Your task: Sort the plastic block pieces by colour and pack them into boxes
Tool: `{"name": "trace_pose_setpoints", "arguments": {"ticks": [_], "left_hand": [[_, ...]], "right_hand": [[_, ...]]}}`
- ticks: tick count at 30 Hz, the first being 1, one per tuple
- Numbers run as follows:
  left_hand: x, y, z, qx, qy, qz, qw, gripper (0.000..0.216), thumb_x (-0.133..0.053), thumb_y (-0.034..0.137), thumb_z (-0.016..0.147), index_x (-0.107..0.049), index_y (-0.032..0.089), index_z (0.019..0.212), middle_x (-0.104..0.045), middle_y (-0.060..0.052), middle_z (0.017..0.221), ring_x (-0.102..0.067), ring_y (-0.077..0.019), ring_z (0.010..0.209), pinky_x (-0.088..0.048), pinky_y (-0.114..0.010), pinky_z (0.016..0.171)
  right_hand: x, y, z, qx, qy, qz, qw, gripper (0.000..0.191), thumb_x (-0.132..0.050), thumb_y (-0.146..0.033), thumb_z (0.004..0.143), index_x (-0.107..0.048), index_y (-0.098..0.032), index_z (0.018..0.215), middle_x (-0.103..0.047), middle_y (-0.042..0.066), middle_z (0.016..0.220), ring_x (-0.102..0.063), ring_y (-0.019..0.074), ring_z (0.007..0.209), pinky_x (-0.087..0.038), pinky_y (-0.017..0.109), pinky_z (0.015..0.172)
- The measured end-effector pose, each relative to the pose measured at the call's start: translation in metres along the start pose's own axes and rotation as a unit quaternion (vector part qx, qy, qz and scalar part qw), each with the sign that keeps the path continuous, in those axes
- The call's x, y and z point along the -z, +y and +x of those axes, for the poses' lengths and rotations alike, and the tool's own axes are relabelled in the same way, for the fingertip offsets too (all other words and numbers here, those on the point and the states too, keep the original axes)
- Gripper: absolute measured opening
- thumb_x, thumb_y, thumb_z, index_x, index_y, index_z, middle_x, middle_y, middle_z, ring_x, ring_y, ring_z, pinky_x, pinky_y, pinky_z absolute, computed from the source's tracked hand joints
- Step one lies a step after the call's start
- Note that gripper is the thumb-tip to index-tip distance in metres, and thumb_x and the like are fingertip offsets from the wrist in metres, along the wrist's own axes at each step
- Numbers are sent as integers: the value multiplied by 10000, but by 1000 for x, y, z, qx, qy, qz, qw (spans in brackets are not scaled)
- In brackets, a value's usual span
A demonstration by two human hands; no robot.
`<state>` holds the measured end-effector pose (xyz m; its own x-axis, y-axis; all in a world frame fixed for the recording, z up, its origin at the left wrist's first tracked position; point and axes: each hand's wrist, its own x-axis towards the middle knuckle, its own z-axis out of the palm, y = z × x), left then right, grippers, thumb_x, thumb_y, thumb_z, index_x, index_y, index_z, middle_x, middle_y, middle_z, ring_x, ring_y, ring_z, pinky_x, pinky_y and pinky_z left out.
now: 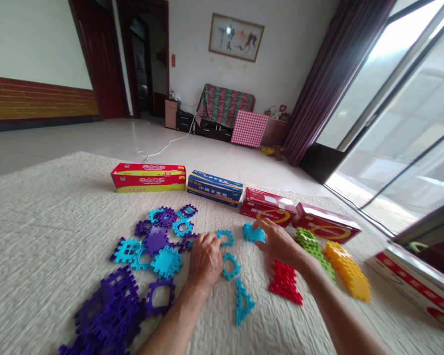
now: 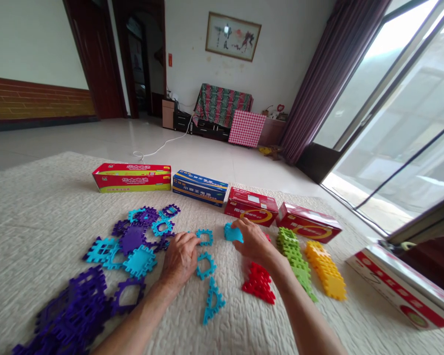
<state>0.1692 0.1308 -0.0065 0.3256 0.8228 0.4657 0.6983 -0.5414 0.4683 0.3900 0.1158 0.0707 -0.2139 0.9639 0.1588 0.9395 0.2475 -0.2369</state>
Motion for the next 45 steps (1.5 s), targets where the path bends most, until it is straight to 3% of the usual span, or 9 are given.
{"name": "trace_pose_setpoints", "arguments": {"ticks": [5, 10, 16, 23, 29, 35, 39, 42, 45], "left_hand": [[-2, -2, -1, 1, 8, -6, 1000, 279, -447, 68, 829, -680, 189, 925, -654, -62, 934, -537, -217, 978, -425, -371, 884], [-3, -2, -2, 3, 12, -1, 1000, 286, -461, 44, 810, -668, 189, 944, -658, -66, 942, -538, -224, 998, -427, -367, 889], [-3, -2, -1, 7, 15, -5, 1000, 351, -441, 14, 804, -634, 178, 1047, -675, -73, 972, -552, -222, 1015, -435, -372, 904], [-6, -3, -1, 20, 31, -13, 999, 410, -418, 42, 831, -580, 182, 1181, -681, -81, 989, -570, -230, 989, -457, -390, 896], [-7, -3, -1, 47, 87, -35, 994, 468, -381, 16, 821, -522, 170, 1240, -658, -87, 999, -575, -209, 985, -483, -360, 876], [-7, -3, 0, 65, 100, -34, 992, 439, -393, 17, 833, -525, 155, 1228, -653, -92, 996, -586, -203, 970, -484, -355, 879], [-5, -2, 1, 64, 84, -24, 994, 423, -409, 28, 833, -539, 145, 1218, -665, -94, 990, -586, -214, 973, -482, -359, 875], [-4, -1, 1, 65, 85, -24, 994, 420, -408, 30, 835, -553, 165, 1206, -673, -81, 976, -592, -210, 964, -478, -355, 876], [-4, -1, 1, 60, 85, -32, 994, 436, -412, 15, 817, -552, 146, 1208, -671, -91, 993, -590, -212, 970, -478, -359, 879]], "right_hand": [[-8, 17, 14, 11, 24, -8, 1000, 377, -581, -101, 688, -563, -160, 1060, -608, 103, 1067, -585, 231, 990, -447, 393, 864], [-14, -4, 9, 49, 83, 12, 995, 362, -563, -124, 731, -550, -188, 1087, -578, 107, 1169, -563, 234, 1061, -442, 400, 908], [-39, -48, 18, 135, -21, 42, 990, 405, -531, -62, 723, -564, -170, 1112, -574, 113, 1211, -525, 215, 1156, -420, 358, 974], [-57, -57, 27, 107, -42, -12, 993, 274, -430, -14, 806, -588, -177, 959, -623, 83, 1032, -572, 170, 1007, -428, 299, 889], [-38, -64, 23, 52, -49, 16, 997, 315, -370, -100, 899, -483, -139, 1190, -656, 83, 920, -628, 158, 788, -446, 267, 698], [-48, -65, 23, 51, -20, 42, 998, 356, -450, -166, 873, -475, -126, 1226, -563, 154, 1182, -544, 212, 1094, -426, 339, 903], [-53, -66, 21, 17, -33, 18, 999, 358, -588, -258, 802, -534, -142, 1137, -584, 129, 1075, -572, 227, 995, -441, 341, 857], [-50, -70, 21, 17, -39, 14, 999, 342, -615, -208, 756, -562, -158, 1090, -596, 113, 1036, -571, 228, 976, -441, 335, 855], [-45, -71, 16, 32, 17, 32, 999, 420, -601, -175, 747, -526, -177, 1160, -578, 111, 1107, -550, 231, 1029, -439, 344, 888]]}}
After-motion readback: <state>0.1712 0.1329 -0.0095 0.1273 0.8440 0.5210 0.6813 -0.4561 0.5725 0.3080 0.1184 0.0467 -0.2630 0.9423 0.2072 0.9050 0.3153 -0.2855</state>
